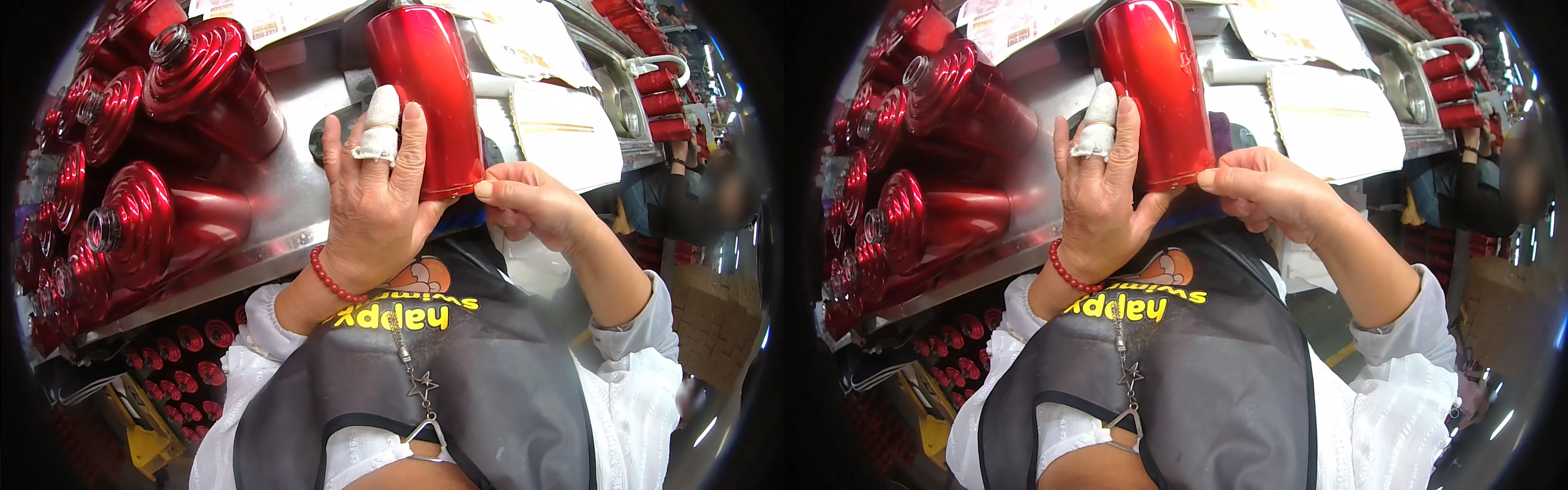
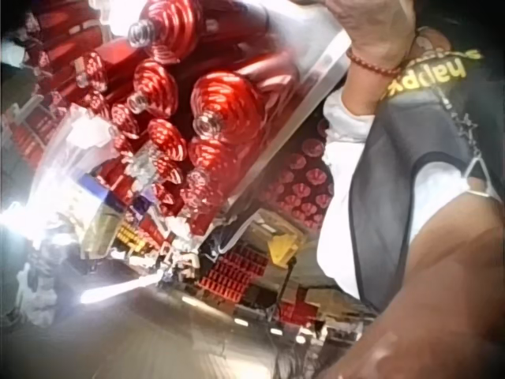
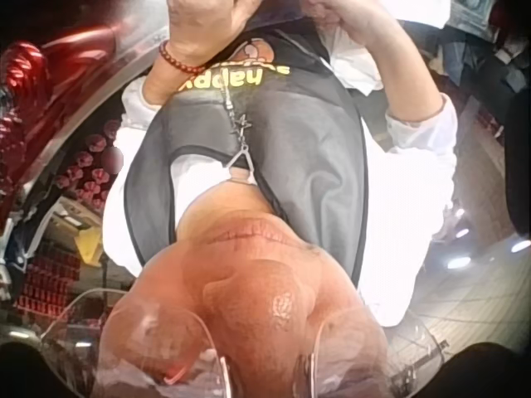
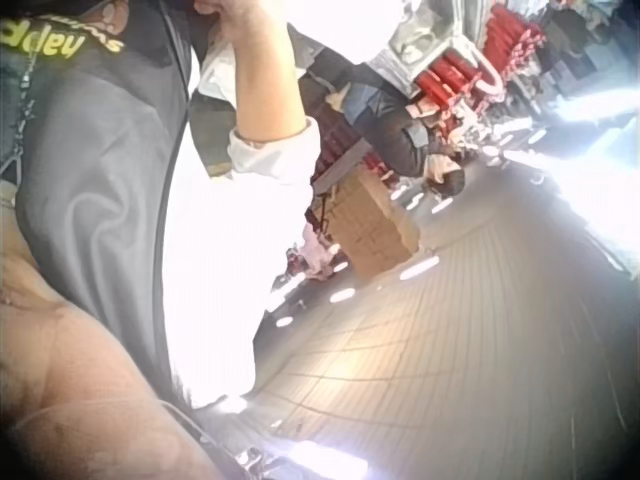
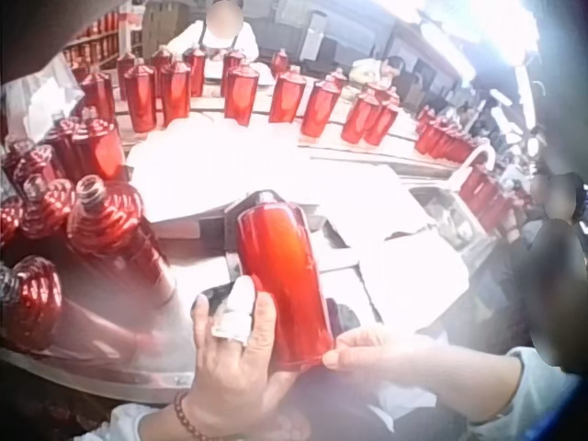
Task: The person applies a small rectangular label to the side of a red cylindrical container, smoothing it with a finger. They repeat this process on several identical containers, peeling the backing and pressing the label onto the surface.
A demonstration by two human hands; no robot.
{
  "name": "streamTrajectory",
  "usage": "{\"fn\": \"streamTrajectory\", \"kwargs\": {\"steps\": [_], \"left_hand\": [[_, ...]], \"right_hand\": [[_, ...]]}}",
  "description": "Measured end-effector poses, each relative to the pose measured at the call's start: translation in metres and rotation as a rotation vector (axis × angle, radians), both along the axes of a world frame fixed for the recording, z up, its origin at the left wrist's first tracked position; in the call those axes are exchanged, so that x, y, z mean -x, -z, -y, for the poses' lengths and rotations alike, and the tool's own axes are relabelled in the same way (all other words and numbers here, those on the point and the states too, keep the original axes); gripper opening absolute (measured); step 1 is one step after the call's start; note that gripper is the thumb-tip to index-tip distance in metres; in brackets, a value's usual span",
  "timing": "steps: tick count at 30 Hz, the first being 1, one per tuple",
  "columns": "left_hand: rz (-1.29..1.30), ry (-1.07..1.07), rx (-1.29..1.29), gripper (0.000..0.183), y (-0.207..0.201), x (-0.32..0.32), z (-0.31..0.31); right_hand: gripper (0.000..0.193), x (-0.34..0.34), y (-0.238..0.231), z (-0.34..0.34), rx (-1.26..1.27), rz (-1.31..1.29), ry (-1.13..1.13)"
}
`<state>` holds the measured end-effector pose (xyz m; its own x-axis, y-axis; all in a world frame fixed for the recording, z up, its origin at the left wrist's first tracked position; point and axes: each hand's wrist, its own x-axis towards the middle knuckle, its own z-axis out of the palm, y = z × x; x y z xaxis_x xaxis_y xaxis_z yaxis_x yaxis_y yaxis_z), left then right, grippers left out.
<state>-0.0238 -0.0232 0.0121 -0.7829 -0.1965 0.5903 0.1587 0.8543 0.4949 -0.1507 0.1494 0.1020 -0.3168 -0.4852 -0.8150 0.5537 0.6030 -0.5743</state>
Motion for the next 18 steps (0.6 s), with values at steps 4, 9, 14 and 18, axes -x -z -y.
{"fn": "streamTrajectory", "kwargs": {"steps": [4, 9, 14, 18], "left_hand": [[-0.017, -0.008, 0.004, 0.098, -0.002, 0.002, -0.002], [0.010, -0.029, 0.074, 0.097, -0.011, 0.002, -0.003], [0.060, -0.047, 0.130, 0.098, -0.017, 0.001, -0.003], [0.048, -0.063, 0.136, 0.098, -0.017, 0.001, -0.004]], "right_hand": [[0.027, -0.003, -0.007, 0.008, -0.037, -0.056, -0.033], [0.025, -0.001, -0.007, 0.003, -0.072, -0.094, -0.045], [0.025, -0.003, -0.012, 0.010, -0.096, -0.118, -0.075], [0.025, -0.001, -0.012, 0.008, -0.101, -0.106, -0.060]]}}
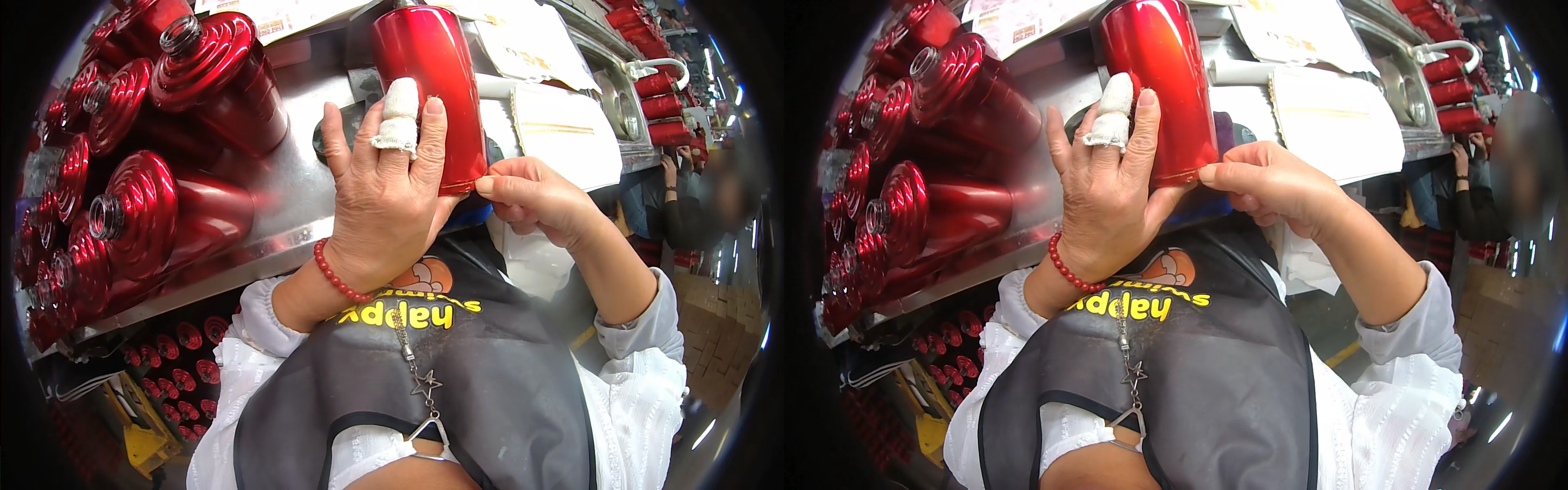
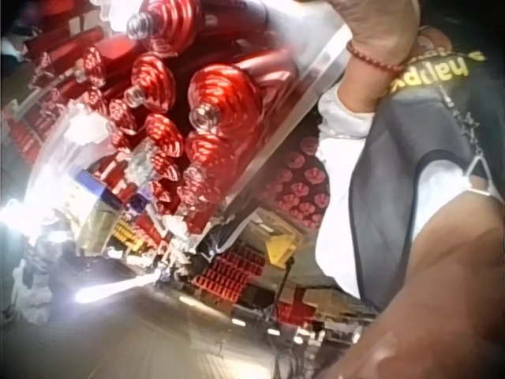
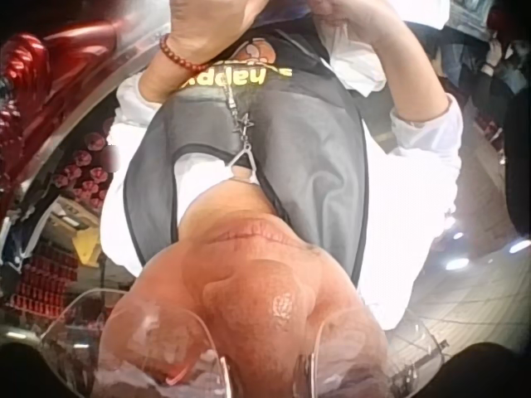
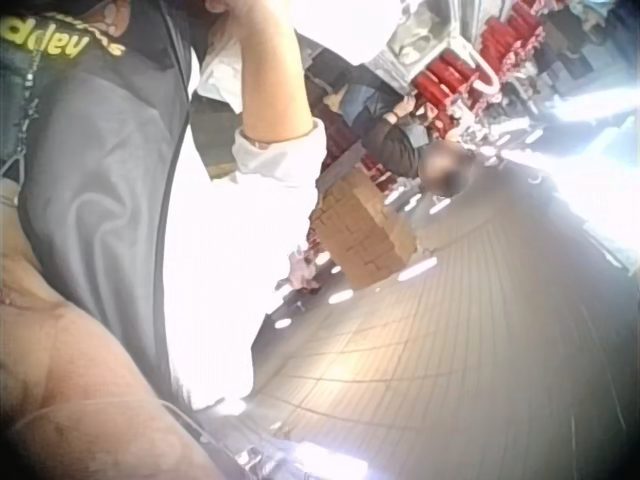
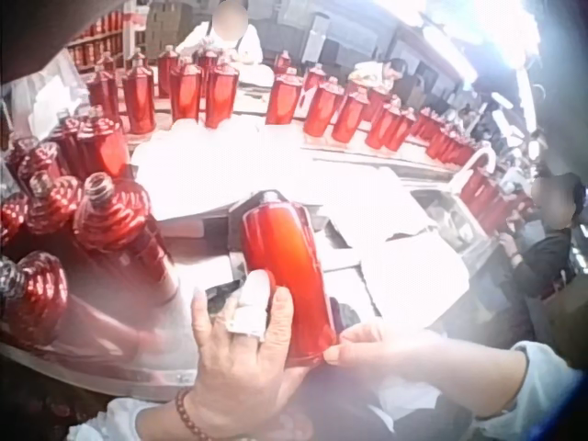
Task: The person applies a small rectangular label to the side of a red cylindrical container, smoothing it with a finger. They repeat this process on several identical containers, peeling the backing and pressing the label onto the surface.
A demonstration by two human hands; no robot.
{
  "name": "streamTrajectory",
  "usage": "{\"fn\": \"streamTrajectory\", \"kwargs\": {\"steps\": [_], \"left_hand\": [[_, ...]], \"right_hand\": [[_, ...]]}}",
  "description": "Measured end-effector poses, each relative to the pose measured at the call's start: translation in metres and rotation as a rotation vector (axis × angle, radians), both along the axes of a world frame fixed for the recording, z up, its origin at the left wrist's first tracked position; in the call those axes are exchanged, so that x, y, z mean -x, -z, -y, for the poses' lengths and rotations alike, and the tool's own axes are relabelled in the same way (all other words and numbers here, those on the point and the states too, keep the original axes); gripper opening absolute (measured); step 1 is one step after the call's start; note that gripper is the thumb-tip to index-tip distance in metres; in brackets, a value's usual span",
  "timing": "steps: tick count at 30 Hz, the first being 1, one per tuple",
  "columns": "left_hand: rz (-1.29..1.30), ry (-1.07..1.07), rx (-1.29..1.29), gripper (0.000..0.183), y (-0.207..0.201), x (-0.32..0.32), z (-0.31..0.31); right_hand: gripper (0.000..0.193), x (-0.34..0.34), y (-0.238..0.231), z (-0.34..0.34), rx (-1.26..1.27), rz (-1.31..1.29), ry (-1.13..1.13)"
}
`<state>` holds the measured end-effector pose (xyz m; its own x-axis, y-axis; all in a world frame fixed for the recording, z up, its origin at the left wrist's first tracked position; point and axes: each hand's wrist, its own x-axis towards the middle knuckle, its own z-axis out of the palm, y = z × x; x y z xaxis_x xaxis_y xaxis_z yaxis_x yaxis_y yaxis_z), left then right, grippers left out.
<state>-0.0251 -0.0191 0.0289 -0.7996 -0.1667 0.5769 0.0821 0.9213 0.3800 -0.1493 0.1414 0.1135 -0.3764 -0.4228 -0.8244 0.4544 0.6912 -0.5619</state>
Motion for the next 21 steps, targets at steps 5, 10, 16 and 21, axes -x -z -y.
{"fn": "streamTrajectory", "kwargs": {"steps": [5, 10, 16, 21], "left_hand": [[-0.048, -0.010, 0.060, 0.090, -0.002, 0.004, 0.000], [-0.060, -0.025, 0.081, 0.082, -0.009, 0.009, -0.005], [-0.049, 0.009, 0.022, 0.091, -0.007, 0.010, -0.002], [-0.074, -0.011, -0.168, 0.106, 0.025, 0.007, 0.009]], "right_hand": [[0.024, -0.003, -0.002, 0.002, -0.023, -0.025, 0.003], [0.023, 0.000, -0.002, 0.001, -0.018, -0.011, 0.008], [0.023, 0.001, -0.002, -0.001, -0.047, -0.063, 0.013], [0.023, -0.001, 0.000, 0.001, -0.032, -0.050, 0.000]]}}
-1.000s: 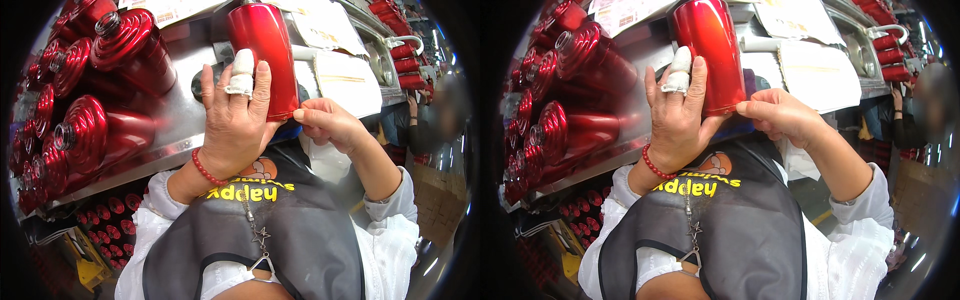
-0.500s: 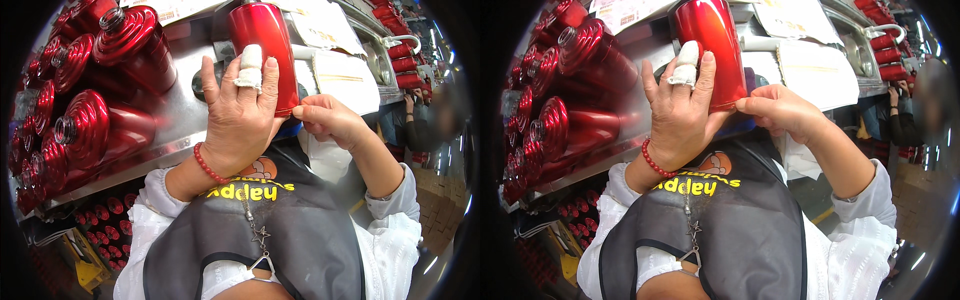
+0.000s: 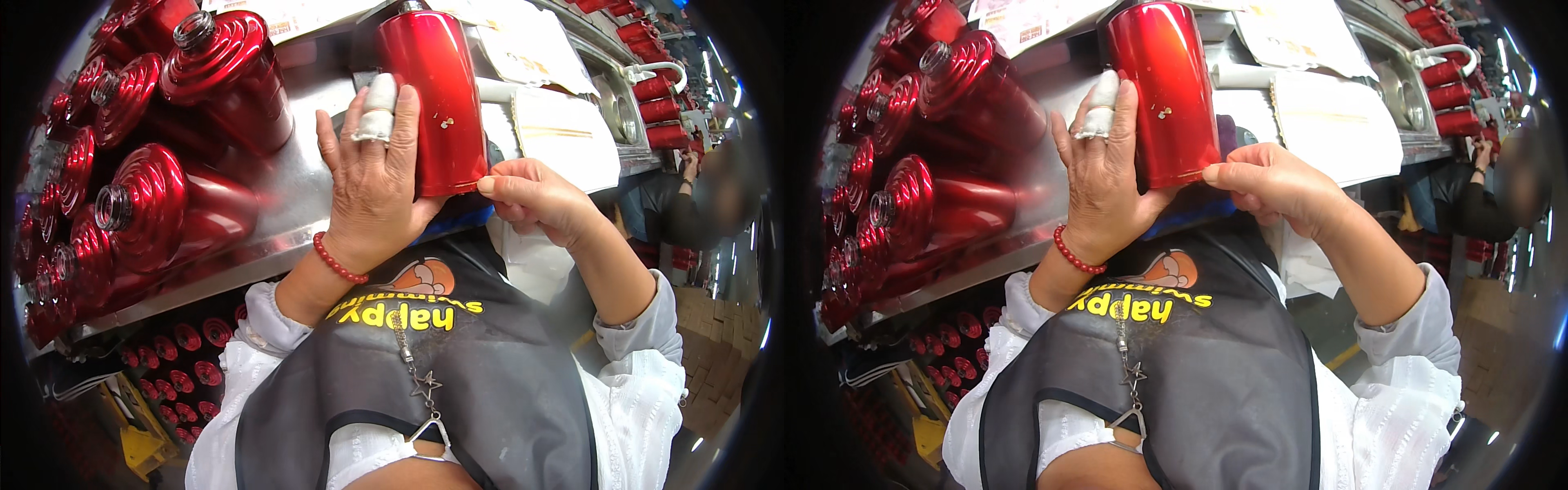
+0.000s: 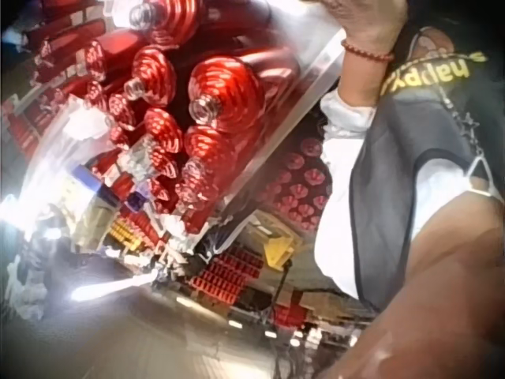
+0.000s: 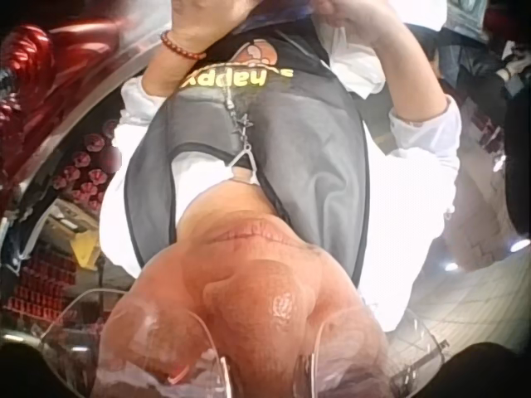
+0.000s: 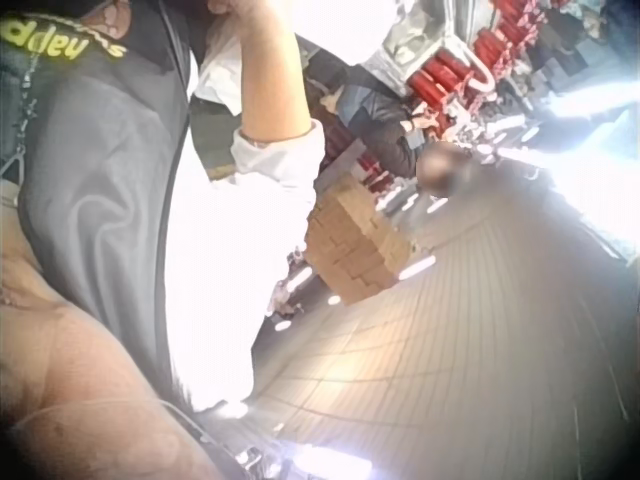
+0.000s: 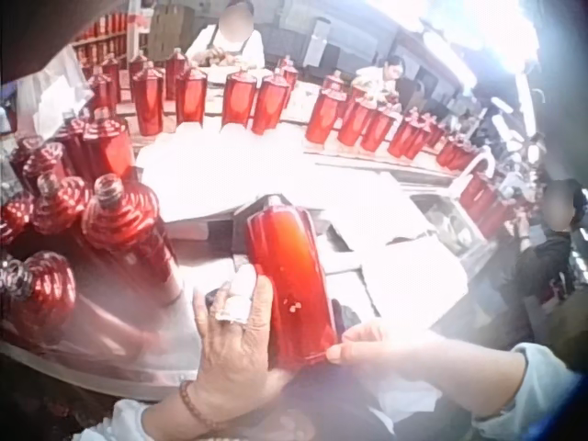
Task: The person applies a small rectangular label to the side of a red cylindrical container, smoothing it with a finger. They repeat this process on several identical containers, peeling the backing and pressing the label onto the surface.
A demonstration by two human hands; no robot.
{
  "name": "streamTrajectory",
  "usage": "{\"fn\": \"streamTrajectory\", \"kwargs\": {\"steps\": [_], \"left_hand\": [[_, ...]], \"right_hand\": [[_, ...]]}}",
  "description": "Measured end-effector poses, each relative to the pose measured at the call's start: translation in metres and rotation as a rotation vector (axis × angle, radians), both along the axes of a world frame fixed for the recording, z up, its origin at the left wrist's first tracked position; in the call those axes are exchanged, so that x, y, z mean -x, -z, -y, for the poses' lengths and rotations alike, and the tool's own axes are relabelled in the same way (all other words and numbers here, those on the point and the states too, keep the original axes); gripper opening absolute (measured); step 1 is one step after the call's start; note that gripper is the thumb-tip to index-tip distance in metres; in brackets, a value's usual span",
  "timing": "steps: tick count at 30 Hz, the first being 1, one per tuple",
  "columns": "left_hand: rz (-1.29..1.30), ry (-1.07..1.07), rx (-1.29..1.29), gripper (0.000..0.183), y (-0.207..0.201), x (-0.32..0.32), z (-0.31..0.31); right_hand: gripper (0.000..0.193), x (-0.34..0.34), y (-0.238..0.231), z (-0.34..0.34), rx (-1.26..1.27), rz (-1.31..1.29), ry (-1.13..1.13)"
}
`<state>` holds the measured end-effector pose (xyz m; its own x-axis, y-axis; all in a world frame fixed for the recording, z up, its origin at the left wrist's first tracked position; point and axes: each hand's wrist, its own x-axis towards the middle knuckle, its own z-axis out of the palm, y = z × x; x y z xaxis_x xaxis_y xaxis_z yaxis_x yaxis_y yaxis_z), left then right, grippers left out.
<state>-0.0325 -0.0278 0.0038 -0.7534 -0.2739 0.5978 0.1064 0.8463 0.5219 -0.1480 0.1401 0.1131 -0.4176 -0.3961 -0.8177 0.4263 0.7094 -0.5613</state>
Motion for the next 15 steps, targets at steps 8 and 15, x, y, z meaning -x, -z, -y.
{"fn": "streamTrajectory", "kwargs": {"steps": [8, 15], "left_hand": [[0.036, -0.033, 0.144, 0.105, -0.016, 0.002, 0.000], [0.091, -0.029, 0.188, 0.102, -0.027, 0.001, -0.004]], "right_hand": [[0.024, 0.000, -0.001, 0.001, -0.003, 0.006, -0.011], [0.024, -0.003, -0.006, 0.006, -0.023, -0.046, -0.034]]}}
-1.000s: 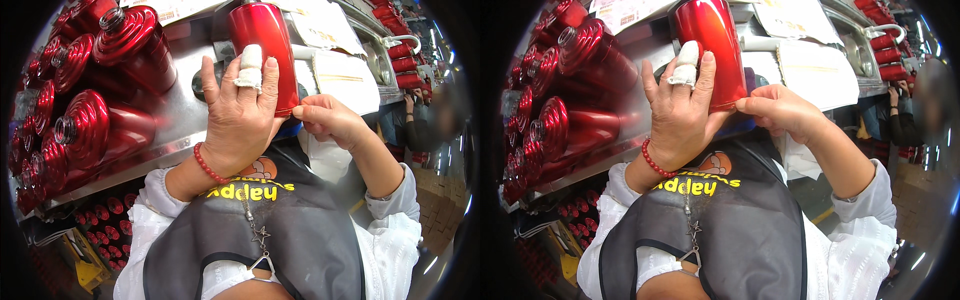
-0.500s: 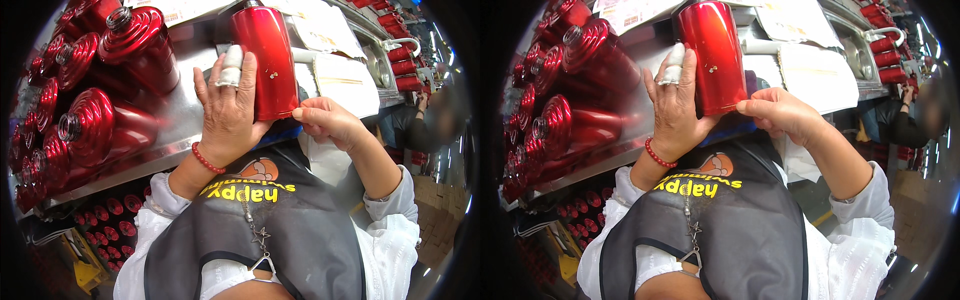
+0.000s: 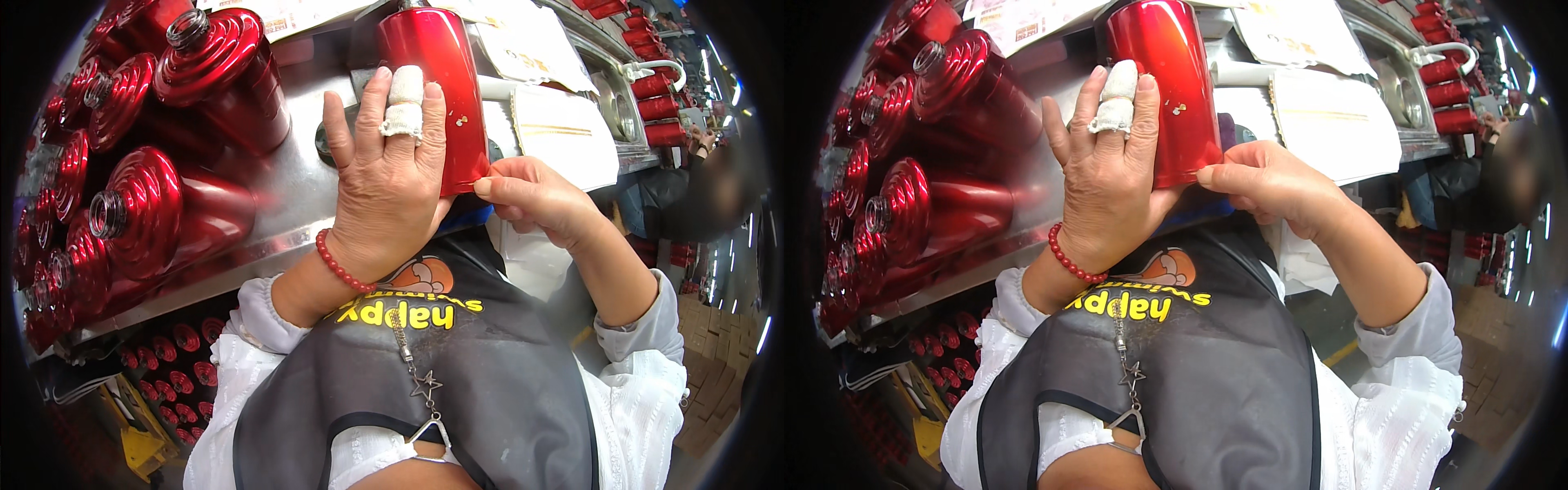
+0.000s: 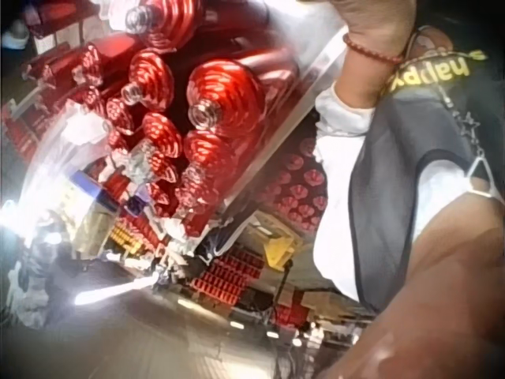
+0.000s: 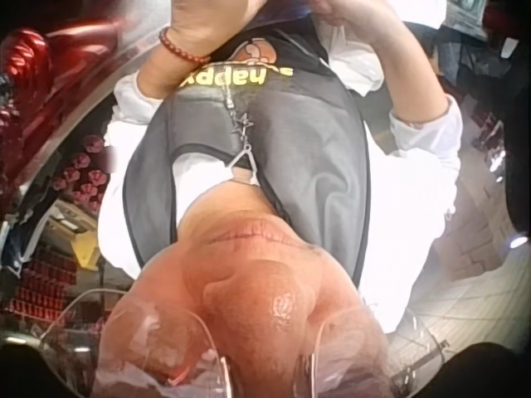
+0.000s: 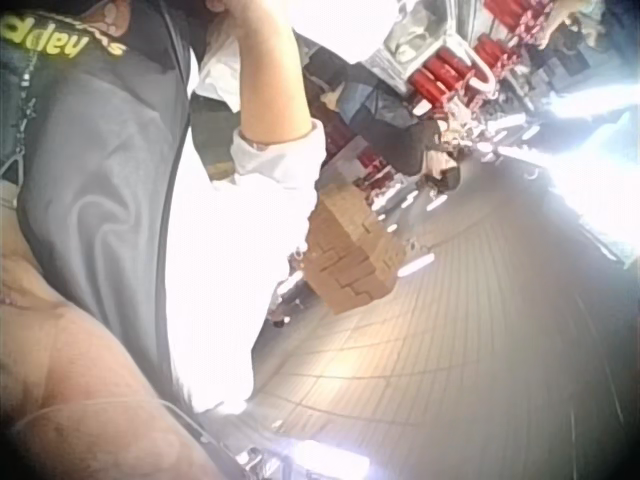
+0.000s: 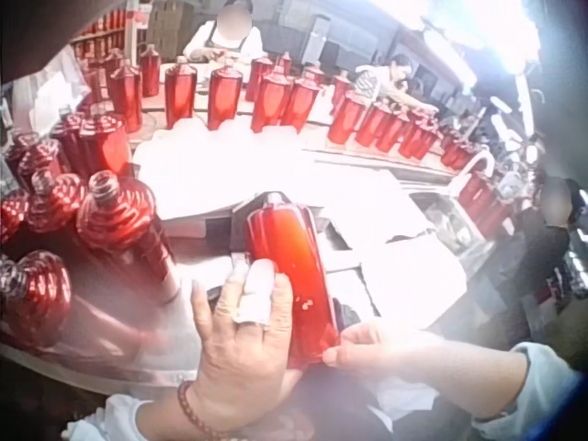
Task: The person applies a small rectangular label to the side of a red cylindrical container, smoothing it with a finger. They repeat this process on several identical containers, peeling the backing and pressing the label onto the surface.
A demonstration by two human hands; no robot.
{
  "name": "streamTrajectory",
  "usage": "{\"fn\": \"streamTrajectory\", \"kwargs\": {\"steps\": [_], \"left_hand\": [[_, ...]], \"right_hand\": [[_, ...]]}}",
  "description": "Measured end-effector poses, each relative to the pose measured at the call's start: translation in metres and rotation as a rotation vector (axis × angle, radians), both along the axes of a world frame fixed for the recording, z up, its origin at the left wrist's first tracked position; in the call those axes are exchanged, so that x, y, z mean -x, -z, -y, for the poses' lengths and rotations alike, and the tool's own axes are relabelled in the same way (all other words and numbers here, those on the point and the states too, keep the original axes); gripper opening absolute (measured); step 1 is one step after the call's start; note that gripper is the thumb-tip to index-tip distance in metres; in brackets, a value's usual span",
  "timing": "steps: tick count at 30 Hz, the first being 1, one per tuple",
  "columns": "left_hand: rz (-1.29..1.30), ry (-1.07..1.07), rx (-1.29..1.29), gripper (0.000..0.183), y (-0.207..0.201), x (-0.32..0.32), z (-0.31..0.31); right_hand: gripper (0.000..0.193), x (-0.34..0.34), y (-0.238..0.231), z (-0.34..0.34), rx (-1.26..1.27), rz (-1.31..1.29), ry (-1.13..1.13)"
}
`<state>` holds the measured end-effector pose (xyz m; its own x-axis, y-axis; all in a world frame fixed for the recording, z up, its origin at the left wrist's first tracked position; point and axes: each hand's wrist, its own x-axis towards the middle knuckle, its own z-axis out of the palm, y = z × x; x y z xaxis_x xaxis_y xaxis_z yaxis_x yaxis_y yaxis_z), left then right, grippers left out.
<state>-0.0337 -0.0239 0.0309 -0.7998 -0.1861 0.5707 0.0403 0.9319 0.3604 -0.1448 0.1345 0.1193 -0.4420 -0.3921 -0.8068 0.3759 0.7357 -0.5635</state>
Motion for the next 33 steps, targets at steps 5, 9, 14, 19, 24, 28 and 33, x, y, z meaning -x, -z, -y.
{"fn": "streamTrajectory", "kwargs": {"steps": [5, 9, 14, 19, 24, 28, 33], "left_hand": [[0.005, 0.001, 0.008, 0.100, -0.001, 0.001, -0.001], [0.015, -0.013, 0.028, 0.099, 0.000, 0.002, -0.002], [-0.009, 0.010, -0.006, 0.098, -0.002, 0.001, -0.002], [-0.002, 0.006, -0.006, 0.098, -0.002, 0.001, -0.003], [0.000, -0.003, 0.010, 0.098, 0.000, 0.002, -0.003], [0.005, 0.001, 0.001, 0.099, -0.001, 0.002, -0.002], [0.013, 0.007, -0.003, 0.102, 0.003, 0.000, -0.001]], "right_hand": [[0.022, -0.001, -0.001, 0.002, -0.006, -0.013, -0.015], [0.021, -0.002, 0.000, 0.005, -0.027, -0.041, -0.014], [0.028, 0.003, 0.003, -0.002, 0.011, -0.006, -0.025], [0.019, -0.007, -0.001, 0.006, 0.032, -0.114, -0.080], [0.013, -0.001, 0.003, 0.001, 0.031, -0.014, 0.038], [0.018, 0.009, 0.015, -0.012, 0.163, 0.162, 0.101], [0.019, 0.012, 0.027, -0.022, 0.250, 0.257, 0.167]]}}
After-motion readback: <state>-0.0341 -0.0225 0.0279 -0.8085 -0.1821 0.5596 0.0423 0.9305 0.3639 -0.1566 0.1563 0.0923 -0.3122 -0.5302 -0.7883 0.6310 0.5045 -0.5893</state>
